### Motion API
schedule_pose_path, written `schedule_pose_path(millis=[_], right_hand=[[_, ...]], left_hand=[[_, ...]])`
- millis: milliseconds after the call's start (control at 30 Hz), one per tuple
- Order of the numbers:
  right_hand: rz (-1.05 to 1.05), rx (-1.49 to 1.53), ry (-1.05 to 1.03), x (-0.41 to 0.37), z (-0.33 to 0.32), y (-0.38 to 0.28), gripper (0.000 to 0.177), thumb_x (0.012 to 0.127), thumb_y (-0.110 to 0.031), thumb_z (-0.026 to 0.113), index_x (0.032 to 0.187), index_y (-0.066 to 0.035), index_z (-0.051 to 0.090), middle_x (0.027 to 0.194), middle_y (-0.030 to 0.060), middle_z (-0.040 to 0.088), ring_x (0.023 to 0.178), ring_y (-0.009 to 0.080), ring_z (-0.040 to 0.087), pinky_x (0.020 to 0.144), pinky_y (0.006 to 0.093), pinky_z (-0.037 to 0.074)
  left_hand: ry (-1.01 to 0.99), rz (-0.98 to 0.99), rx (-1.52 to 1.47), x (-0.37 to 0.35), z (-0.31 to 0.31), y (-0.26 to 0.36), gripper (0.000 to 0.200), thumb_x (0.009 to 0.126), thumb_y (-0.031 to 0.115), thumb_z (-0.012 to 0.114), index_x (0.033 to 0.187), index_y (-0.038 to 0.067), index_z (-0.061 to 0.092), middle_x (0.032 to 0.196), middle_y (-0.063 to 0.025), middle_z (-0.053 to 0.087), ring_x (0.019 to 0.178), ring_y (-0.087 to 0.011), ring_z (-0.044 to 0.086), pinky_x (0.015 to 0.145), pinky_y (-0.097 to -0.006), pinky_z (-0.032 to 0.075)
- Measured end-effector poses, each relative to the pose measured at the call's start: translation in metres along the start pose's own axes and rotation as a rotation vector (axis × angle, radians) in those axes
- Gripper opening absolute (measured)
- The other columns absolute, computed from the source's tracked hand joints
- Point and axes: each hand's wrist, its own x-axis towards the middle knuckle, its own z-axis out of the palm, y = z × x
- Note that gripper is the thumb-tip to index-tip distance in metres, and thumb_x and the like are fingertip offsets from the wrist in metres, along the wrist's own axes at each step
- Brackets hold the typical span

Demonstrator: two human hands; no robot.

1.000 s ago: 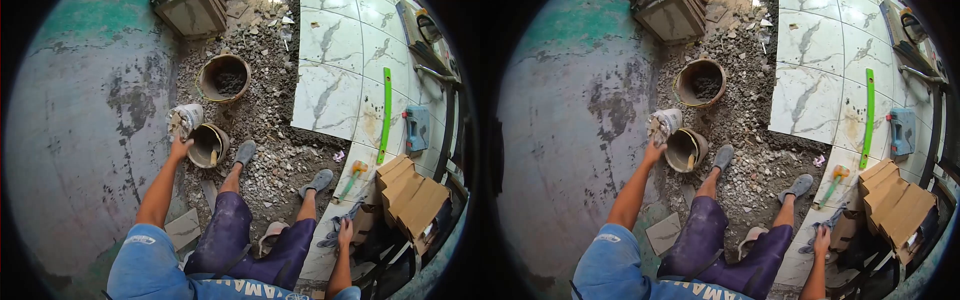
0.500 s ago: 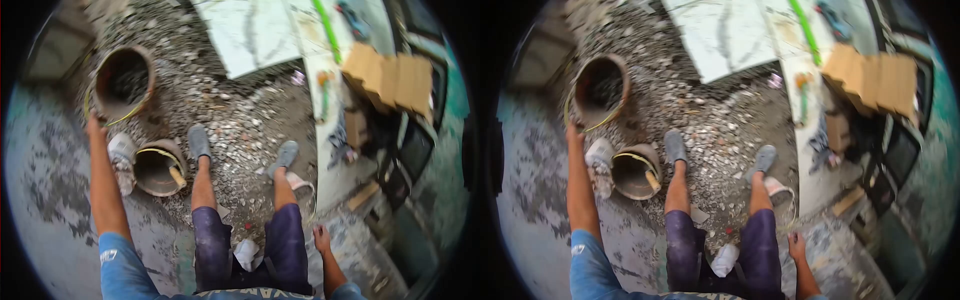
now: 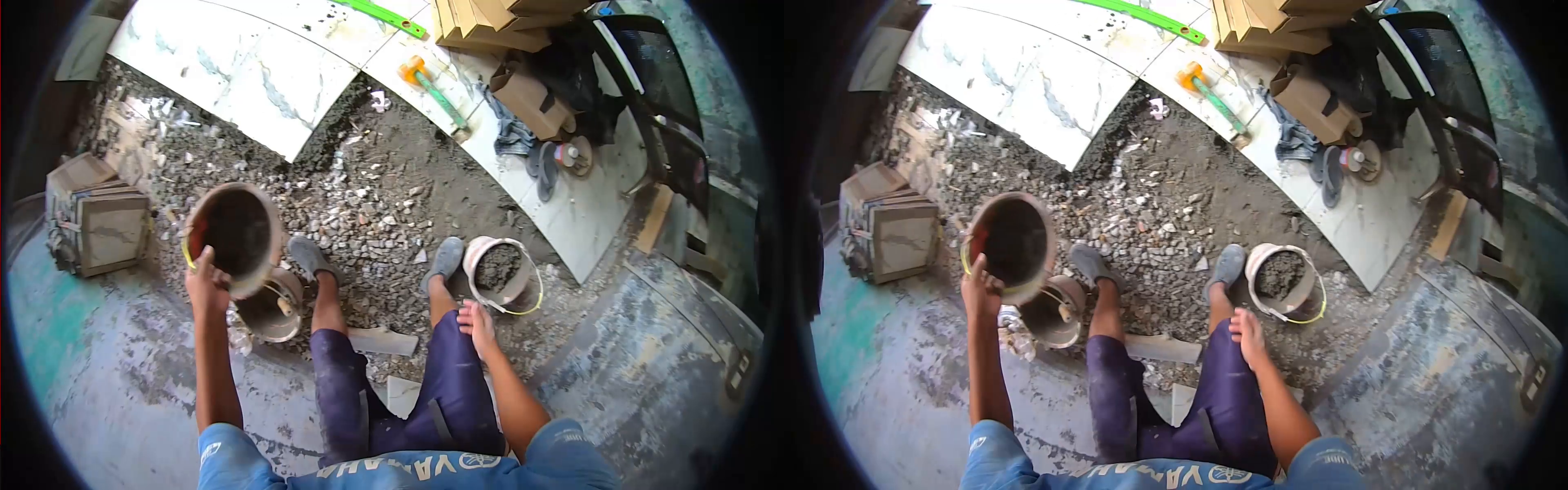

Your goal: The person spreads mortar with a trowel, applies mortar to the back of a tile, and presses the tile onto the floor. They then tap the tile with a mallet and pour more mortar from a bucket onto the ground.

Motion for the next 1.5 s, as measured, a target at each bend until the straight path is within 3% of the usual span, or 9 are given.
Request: schedule_pose_path(millis=[233, 300, 467, 733, 800, 967, 1167, 1300, 1500], right_hand=[[0.447, 0.487, -0.469, 0.123, 0.076, -0.035, 0.082, 0.09, -0.072, 0.031, 0.142, -0.009, 0.038, 0.13, 0.0136, 0.051, 0.112, 0.0252, 0.053, 0.094, 0.0424, 0.043], [0.317, 0.485, -0.457, 0.152, 0.174, -0.114, 0.082, 0.09, -0.072, 0.032, 0.142, -0.009, 0.038, 0.13, 0.0135, 0.051, 0.112, 0.0251, 0.053, 0.094, 0.0422, 0.043], [-0.015, 0.447, -0.388, 0.122, 0.05, -0.084, 0.08, 0.091, -0.07, 0.033, 0.142, -0.008, 0.037, 0.132, 0.0135, 0.05, 0.114, 0.0248, 0.053, 0.095, 0.0418, 0.043], [-0.457, 0.337, -0.243, 0.277, 0.041, -0.173, 0.078, 0.092, -0.067, 0.035, 0.142, -0.007, 0.037, 0.134, 0.0134, 0.049, 0.116, 0.0242, 0.052, 0.097, 0.0412, 0.042], [-0.306, 0.433, -0.279, 0.341, 0.045, -0.148, 0.07, 0.094, -0.057, 0.042, 0.14, -0.004, 0.039, 0.133, 0.0137, 0.05, 0.118, 0.0232, 0.051, 0.099, 0.038, 0.042], [-0.567, 0.013, 0.039, 0.349, 0.108, -0.209, 0.067, 0.082, -0.047, 0.071, 0.123, 0.003, 0.055, 0.116, 0.0125, 0.062, 0.106, 0.0221, 0.057, 0.094, 0.0345, 0.043], [-0.651, -0.203, 0.095, 0.263, 0.077, -0.193, 0.065, 0.078, -0.044, 0.076, 0.117, 0.004, 0.058, 0.11, 0.0133, 0.064, 0.098, 0.0214, 0.061, 0.089, 0.0336, 0.047], [-0.475, -0.207, -0.002, 0.225, 0.066, -0.158, 0.069, 0.077, -0.046, 0.076, 0.119, 0.006, 0.055, 0.11, 0.0115, 0.063, 0.099, 0.0186, 0.059, 0.089, 0.0321, 0.046], [-0.429, -0.291, -0.264, 0.205, 0.096, -0.143, 0.085, 0.076, -0.054, 0.074, 0.129, 0.007, 0.047, 0.116, 0.0148, 0.06, 0.108, 0.0205, 0.055, 0.094, 0.0323, 0.044]], left_hand=[[-0.506, -0.277, 0.169, -0.185, 0.076, 0.112, 0.026, 0.092, 0.016, 0.059, 0.11, 0.0, 0.052, 0.061, 0.0048, 0.035, 0.047, -0.0046, 0.032, 0.042, -0.0226, 0.026], [-0.615, -0.307, 0.173, -0.182, 0.099, 0.109, 0.03, 0.09, 0.017, 0.061, 0.113, 0.0, 0.051, 0.061, 0.0043, 0.035, 0.047, -0.0053, 0.032, 0.042, -0.0227, 0.027], [-0.906, -0.306, 0.174, -0.133, 0.164, 0.061, 0.038, 0.086, 0.02, 0.067, 0.112, -0.002, 0.049, 0.064, 0.0038, 0.038, 0.048, -0.0056, 0.034, 0.043, -0.0228, 0.028], [-0.787, -0.045, 0.36, -0.013, 0.244, -0.067, 0.035, 0.079, 0.026, 0.074, 0.096, 0.005, 0.052, 0.075, 0.0015, 0.049, 0.062, -0.0062, 0.046, 0.051, -0.0212, 0.038], [-0.629, 0.507, 0.803, 0.063, 0.262, -0.156, 0.04, 0.079, 0.03, 0.075, 0.094, 0.004, 0.049, 0.078, -0.0008, 0.052, 0.064, -0.0085, 0.049, 0.053, -0.0229, 0.042], [-0.503, 0.127, 0.317, 0.178, 0.27, -0.272, 0.043, 0.079, 0.027, 0.079, 0.09, 0.004, 0.044, 0.08, -0.0072, 0.054, 0.062, -0.0114, 0.053, 0.049, -0.0256, 0.049], [-0.409, -0.1, 0.292, 0.091, 0.212, -0.277, 0.042, 0.085, 0.022, 0.07, 0.108, 0.001, 0.042, 0.086, -0.018, 0.062, 0.065, -0.0203, 0.065, 0.049, -0.0242, 0.055], [-0.43, -0.46, 0.171, 0.062, 0.16, -0.269, 0.012, 0.091, 0.014, 0.062, 0.095, 0.008, 0.053, 0.062, 0.003, 0.05, 0.043, -0.0047, 0.04, 0.037, -0.0202, 0.028], [-0.485, -0.375, 0.342, 0.035, 0.084, -0.205, 0.012, 0.09, 0.015, 0.065, 0.085, 0.005, 0.058, 0.064, 0.0026, 0.053, 0.051, -0.0047, 0.047, 0.044, -0.0216, 0.036]])
